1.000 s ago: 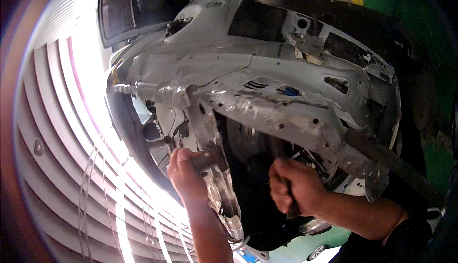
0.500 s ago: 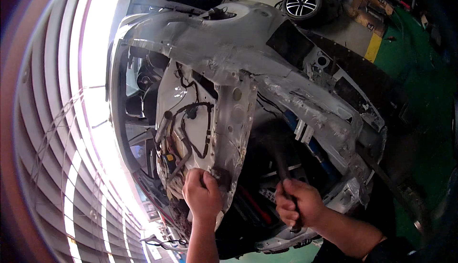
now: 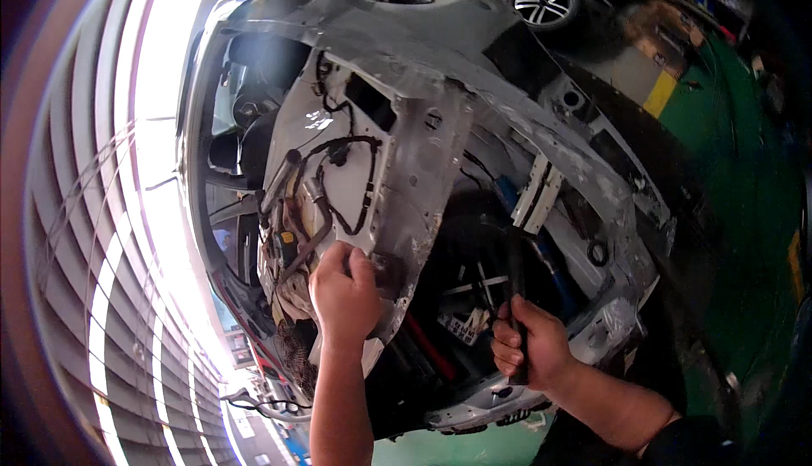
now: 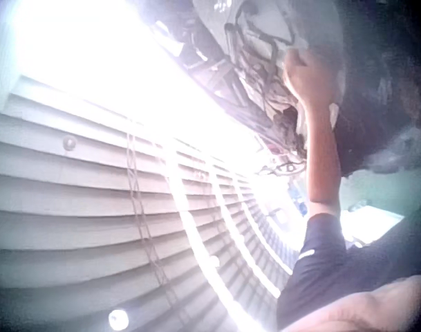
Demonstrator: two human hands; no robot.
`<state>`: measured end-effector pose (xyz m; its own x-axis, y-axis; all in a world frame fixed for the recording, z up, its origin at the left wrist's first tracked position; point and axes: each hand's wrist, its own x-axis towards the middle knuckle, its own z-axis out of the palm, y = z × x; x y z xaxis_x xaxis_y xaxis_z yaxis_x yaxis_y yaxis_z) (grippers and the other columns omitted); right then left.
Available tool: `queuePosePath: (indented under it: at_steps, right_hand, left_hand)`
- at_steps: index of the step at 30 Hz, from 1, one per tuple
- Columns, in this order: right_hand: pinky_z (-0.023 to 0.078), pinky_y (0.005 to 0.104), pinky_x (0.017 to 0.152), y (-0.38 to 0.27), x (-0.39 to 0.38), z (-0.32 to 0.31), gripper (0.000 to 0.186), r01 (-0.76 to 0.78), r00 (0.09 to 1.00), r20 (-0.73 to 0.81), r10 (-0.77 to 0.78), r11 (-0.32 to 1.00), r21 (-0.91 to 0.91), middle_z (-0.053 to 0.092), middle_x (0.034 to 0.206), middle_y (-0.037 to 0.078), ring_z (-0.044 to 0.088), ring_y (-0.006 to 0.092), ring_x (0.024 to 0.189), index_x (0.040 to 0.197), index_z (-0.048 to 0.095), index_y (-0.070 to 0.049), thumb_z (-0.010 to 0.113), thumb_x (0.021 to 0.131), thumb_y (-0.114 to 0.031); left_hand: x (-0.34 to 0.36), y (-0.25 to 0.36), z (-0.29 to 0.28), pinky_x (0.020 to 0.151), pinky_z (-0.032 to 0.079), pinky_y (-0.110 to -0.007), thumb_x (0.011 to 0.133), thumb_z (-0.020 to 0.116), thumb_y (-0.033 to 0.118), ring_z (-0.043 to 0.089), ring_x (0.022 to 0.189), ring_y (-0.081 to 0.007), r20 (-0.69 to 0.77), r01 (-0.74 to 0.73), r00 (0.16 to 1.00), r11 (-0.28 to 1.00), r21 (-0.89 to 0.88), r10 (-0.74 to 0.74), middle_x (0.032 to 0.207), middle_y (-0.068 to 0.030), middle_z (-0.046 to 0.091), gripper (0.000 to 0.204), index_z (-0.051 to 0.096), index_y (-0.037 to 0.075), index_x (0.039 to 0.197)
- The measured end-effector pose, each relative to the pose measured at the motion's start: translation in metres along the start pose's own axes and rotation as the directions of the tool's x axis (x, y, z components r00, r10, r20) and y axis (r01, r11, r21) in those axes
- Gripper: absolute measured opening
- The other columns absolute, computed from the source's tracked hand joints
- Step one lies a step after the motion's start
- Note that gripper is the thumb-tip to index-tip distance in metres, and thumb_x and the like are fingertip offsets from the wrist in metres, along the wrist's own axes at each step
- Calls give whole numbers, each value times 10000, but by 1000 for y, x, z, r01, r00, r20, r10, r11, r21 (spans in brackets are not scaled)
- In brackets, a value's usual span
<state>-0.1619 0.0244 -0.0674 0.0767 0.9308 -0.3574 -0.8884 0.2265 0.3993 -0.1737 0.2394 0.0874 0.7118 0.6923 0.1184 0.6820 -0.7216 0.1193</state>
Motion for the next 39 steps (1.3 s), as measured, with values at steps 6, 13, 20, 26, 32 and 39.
queuePosePath:
  at_steps: [6, 13, 20, 26, 32, 39]
  right_hand:
    - [487, 345, 480, 12, -13, 0, 291, -98, 994, 15, 104, 967, -236, 515, 631, 33, 539, 171, 512, 1044, 509, -90, 457, 1079, -374]
    - [498, 330, 500, 22, -17, -6, 297, -127, 975, 156, 158, 973, -192, 513, 685, 47, 536, 150, 531, 1074, 486, -66, 420, 1098, -355]
    - [485, 319, 490, 23, -19, -14, 331, -46, 986, 154, 64, 992, -120, 505, 685, 37, 529, 142, 532, 1081, 480, -46, 422, 1093, -371]
    - [488, 324, 498, 26, -16, -4, 283, 64, 991, -118, -61, 998, 19, 498, 652, 28, 524, 148, 523, 1030, 475, -73, 426, 1090, -346]
    - [434, 322, 417, 15, -11, -7, 325, -45, 964, 256, 72, 993, -110, 486, 596, 8, 488, 134, 447, 912, 525, -72, 474, 1073, -349]
    - [469, 315, 434, 20, -2, 5, 276, 8, 978, 209, 3, 999, -49, 484, 640, 17, 517, 142, 488, 988, 487, -95, 453, 1084, -351]
  left_hand:
    - [-6, 22, 2, 662, 453, -297, 975, 515, 180, 548, 705, -102, -32, 113, 992, 976, -187, -121, 738, -60, 656, 263, 616, -24, 842]
    - [4, 38, 16, 693, 456, -275, 987, 486, 240, 585, 718, -147, -20, 13, 1000, 978, -209, -18, 775, -82, 665, 307, 603, -2, 839]
    - [-3, 33, 20, 661, 479, -291, 988, 414, 298, 606, 718, -178, -56, -38, 998, 986, -165, 29, 805, -109, 630, 339, 567, 20, 870]
    - [-9, 40, 21, 655, 473, -297, 991, 390, 273, 600, 708, -172, -38, -74, 997, 983, -165, 68, 799, -84, 608, 335, 556, 20, 848]
    - [-4, 38, 15, 664, 481, -295, 991, 390, 257, 625, 718, -168, 24, -133, 991, 990, -56, 134, 781, -84, 617, 322, 556, 20, 849]
    - [-6, 47, 24, 646, 502, -304, 994, 399, 244, 674, 704, -198, -42, -13, 999, 990, -139, 7, 779, -87, 625, 294, 548, 26, 867]
